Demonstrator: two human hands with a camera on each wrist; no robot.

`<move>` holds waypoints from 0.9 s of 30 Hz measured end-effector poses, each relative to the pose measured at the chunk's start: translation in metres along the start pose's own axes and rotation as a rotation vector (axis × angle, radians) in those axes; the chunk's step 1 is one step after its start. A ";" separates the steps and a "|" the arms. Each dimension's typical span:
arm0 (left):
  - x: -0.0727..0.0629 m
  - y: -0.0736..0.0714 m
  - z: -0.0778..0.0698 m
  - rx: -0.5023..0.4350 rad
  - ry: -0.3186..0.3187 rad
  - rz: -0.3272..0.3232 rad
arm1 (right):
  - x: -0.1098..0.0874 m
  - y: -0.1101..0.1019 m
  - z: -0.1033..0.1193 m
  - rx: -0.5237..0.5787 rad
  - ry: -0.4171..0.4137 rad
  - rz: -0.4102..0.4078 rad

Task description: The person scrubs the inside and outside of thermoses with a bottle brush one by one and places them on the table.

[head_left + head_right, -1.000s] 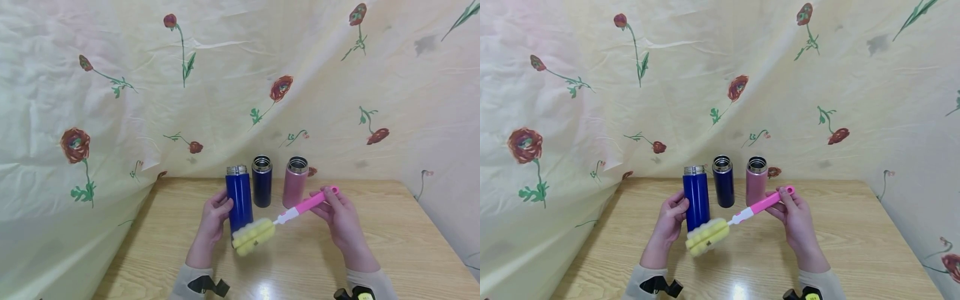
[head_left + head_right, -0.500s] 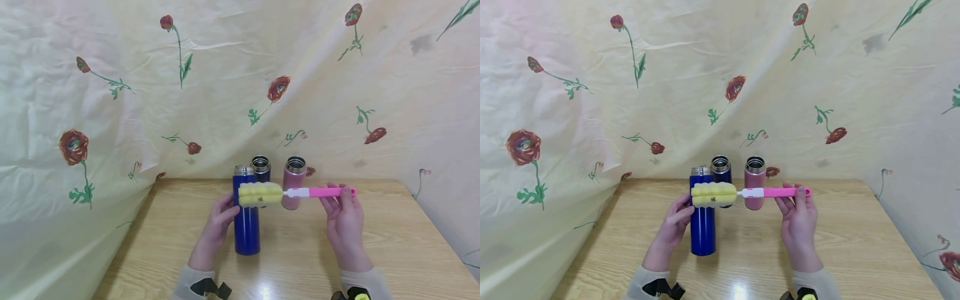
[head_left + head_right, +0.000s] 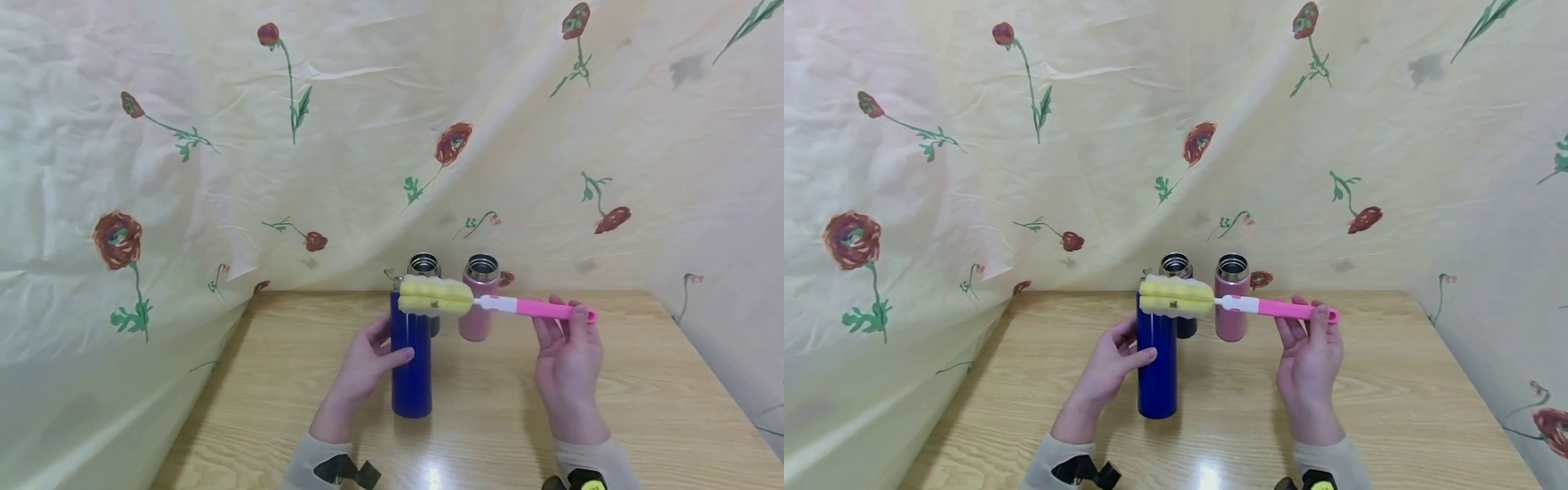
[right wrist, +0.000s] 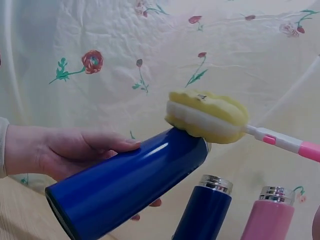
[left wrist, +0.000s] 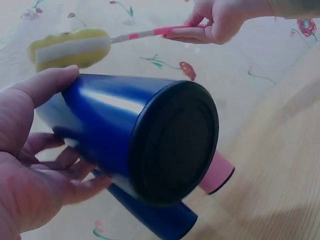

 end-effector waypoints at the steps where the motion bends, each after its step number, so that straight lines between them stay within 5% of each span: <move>1: 0.000 0.001 -0.001 -0.003 0.013 0.002 | 0.000 0.000 0.001 0.013 -0.001 0.001; 11: -0.001 0.001 -0.009 -0.007 0.137 -0.018 | -0.002 0.002 0.011 0.145 -0.055 -0.012; 27: -0.004 0.006 -0.011 0.061 0.164 0.019 | 0.000 -0.002 0.010 0.138 -0.020 -0.035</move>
Point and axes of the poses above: each hand's wrist, its own x-axis towards the middle knuckle, its own y-axis out of the palm, z = x × y, the point moved 9 cm from there along x, towards the middle knuckle, and after that the axes turned 5 degrees about -z, right-handed, at the moved point
